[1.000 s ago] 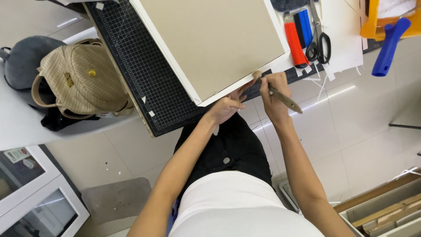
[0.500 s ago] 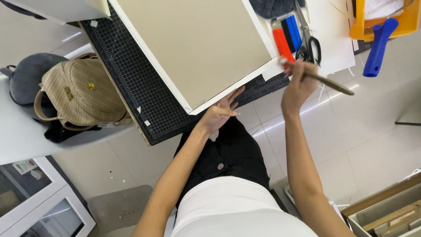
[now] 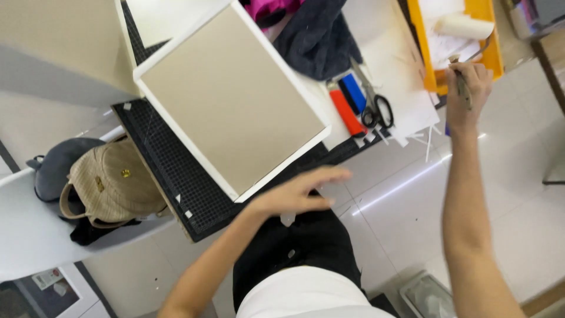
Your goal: Trimming the edges of a cardboard panel using scissors and smoothing them down with a blue scraper tool on a cutting mat.
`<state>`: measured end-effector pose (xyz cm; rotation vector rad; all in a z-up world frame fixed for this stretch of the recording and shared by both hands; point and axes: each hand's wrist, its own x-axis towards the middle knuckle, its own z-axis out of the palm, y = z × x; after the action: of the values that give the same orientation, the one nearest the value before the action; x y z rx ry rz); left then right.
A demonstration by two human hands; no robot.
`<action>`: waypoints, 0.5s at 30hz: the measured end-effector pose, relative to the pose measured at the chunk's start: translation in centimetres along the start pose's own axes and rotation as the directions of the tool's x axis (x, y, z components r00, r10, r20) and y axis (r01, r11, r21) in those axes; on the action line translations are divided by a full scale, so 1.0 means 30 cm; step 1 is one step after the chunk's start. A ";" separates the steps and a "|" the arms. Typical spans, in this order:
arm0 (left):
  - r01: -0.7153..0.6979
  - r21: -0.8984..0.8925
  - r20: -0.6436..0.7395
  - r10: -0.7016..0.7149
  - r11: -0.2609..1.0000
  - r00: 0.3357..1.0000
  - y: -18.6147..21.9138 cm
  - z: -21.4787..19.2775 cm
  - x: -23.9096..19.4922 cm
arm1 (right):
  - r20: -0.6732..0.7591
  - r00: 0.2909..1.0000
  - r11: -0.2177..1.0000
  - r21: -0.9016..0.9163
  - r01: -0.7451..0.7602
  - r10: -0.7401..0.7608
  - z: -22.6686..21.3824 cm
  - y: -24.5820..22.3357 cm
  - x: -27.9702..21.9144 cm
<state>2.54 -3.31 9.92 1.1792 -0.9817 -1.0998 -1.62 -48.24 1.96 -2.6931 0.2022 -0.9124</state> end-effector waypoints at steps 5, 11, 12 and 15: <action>0.485 0.801 -0.514 -0.012 0.350 0.858 -0.509 -0.476 0.641 | 0.388 0.921 0.961 -0.242 0.133 -0.029 -0.059 0.160 0.113; 0.956 0.201 -0.913 -0.394 -0.212 0.104 -0.592 -0.726 1.064 | 0.173 0.980 0.987 0.111 -0.115 0.094 -0.066 -0.082 0.008; 0.972 0.122 -0.936 -0.349 -0.203 0.044 -0.661 -0.748 1.098 | 0.208 0.961 0.940 0.253 -0.231 0.180 -0.053 -0.146 -0.030; 0.927 0.251 -0.954 -0.232 -0.279 0.189 -0.697 -0.744 1.125 | 0.509 0.796 0.745 0.380 -0.549 0.327 0.065 -0.370 -0.079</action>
<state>28.32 -32.89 -13.20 3.3287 -0.0886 -0.6067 -1.87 -36.75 2.62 -2.1127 0.4279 -0.1856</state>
